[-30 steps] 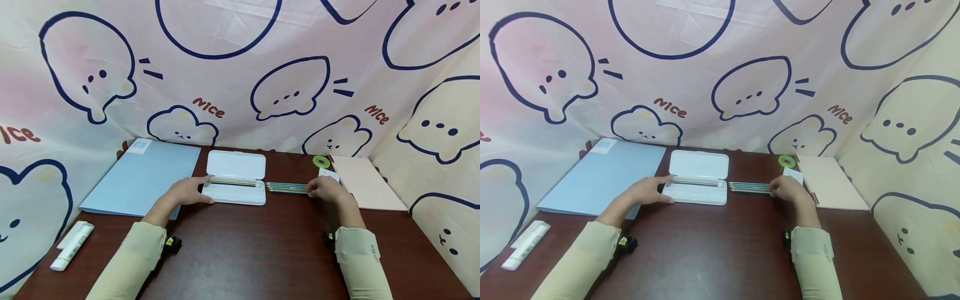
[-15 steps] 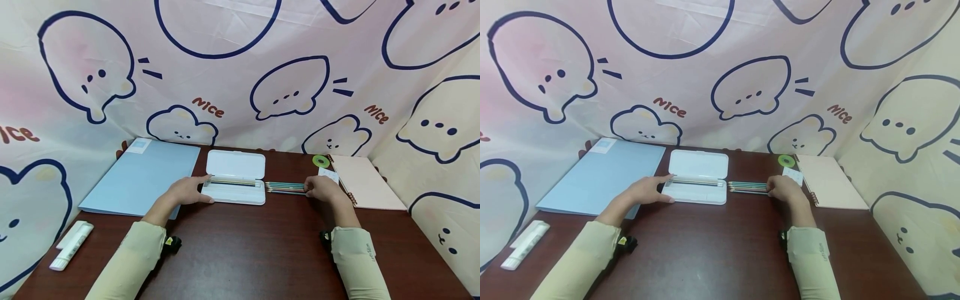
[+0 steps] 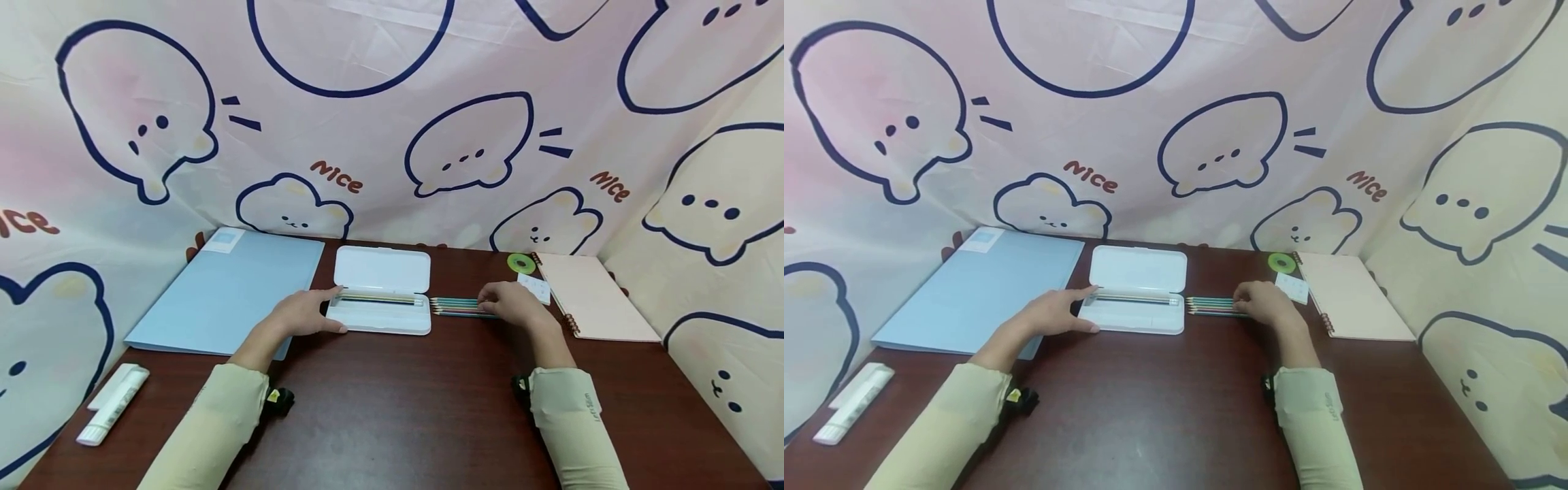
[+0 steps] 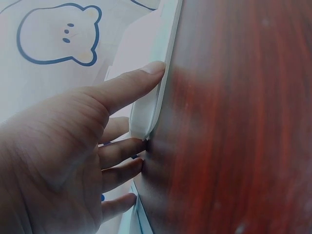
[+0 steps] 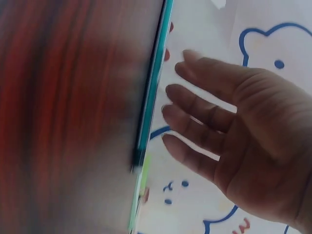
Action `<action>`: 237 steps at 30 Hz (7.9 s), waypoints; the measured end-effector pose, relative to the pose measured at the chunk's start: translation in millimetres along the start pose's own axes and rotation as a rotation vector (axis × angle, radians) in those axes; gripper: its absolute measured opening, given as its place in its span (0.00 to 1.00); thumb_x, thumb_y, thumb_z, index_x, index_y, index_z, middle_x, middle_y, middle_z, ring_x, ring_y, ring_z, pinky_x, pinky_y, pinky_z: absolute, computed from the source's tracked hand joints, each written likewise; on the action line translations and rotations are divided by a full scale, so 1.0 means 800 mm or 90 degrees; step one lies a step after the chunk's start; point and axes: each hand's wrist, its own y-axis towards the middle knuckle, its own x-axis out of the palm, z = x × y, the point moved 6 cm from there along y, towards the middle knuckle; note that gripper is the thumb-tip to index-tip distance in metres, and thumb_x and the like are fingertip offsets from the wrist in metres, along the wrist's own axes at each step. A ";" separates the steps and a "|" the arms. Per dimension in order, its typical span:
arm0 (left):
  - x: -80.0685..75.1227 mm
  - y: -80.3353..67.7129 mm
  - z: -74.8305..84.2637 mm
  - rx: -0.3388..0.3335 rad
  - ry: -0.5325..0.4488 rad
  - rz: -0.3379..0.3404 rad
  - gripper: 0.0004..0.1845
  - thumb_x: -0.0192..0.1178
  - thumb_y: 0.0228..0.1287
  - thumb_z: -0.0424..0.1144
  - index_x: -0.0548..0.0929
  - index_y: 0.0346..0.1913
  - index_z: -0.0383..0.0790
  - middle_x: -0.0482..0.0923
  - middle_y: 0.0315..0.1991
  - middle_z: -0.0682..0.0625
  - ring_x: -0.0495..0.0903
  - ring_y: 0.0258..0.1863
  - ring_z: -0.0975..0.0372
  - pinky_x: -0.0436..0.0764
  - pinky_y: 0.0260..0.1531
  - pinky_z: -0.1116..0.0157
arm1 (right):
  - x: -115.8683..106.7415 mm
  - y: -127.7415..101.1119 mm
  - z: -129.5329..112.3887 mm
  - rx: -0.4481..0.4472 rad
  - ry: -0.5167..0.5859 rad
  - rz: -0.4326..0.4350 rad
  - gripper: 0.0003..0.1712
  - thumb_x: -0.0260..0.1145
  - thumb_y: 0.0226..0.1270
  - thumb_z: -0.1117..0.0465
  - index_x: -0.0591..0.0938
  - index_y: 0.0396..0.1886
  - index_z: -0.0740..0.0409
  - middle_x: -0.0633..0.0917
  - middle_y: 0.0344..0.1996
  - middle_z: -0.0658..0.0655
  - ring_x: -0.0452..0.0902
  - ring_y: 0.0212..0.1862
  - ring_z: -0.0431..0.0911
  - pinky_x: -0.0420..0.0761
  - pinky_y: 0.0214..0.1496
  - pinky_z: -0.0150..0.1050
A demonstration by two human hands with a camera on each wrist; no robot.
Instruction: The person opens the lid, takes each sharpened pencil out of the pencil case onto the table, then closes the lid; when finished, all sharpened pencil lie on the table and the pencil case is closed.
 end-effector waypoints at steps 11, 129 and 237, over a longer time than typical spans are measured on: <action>0.000 0.000 0.001 -0.001 0.002 0.001 0.51 0.71 0.55 0.64 0.62 0.79 0.51 0.70 0.73 0.40 0.71 0.69 0.43 0.73 0.63 0.41 | 0.018 0.042 -0.090 -0.082 0.072 0.025 0.14 0.63 0.76 0.50 0.88 0.51 0.48 0.89 0.47 0.50 0.80 0.48 0.46 0.81 0.58 0.49; -0.002 0.000 0.000 0.001 0.005 -0.009 0.51 0.70 0.57 0.63 0.61 0.80 0.49 0.69 0.74 0.39 0.71 0.70 0.43 0.73 0.63 0.42 | -0.008 -0.024 0.043 0.064 0.097 -0.020 0.11 0.66 0.69 0.64 0.91 0.46 0.54 0.89 0.47 0.59 0.79 0.50 0.52 0.79 0.56 0.55; -0.001 -0.001 0.001 0.002 0.009 -0.011 0.51 0.71 0.56 0.63 0.61 0.79 0.51 0.69 0.74 0.41 0.71 0.70 0.43 0.73 0.64 0.42 | 0.073 0.056 -0.172 -0.100 -0.020 -0.120 0.08 0.62 0.75 0.61 0.86 0.45 0.49 0.87 0.43 0.50 0.76 0.40 0.43 0.79 0.48 0.41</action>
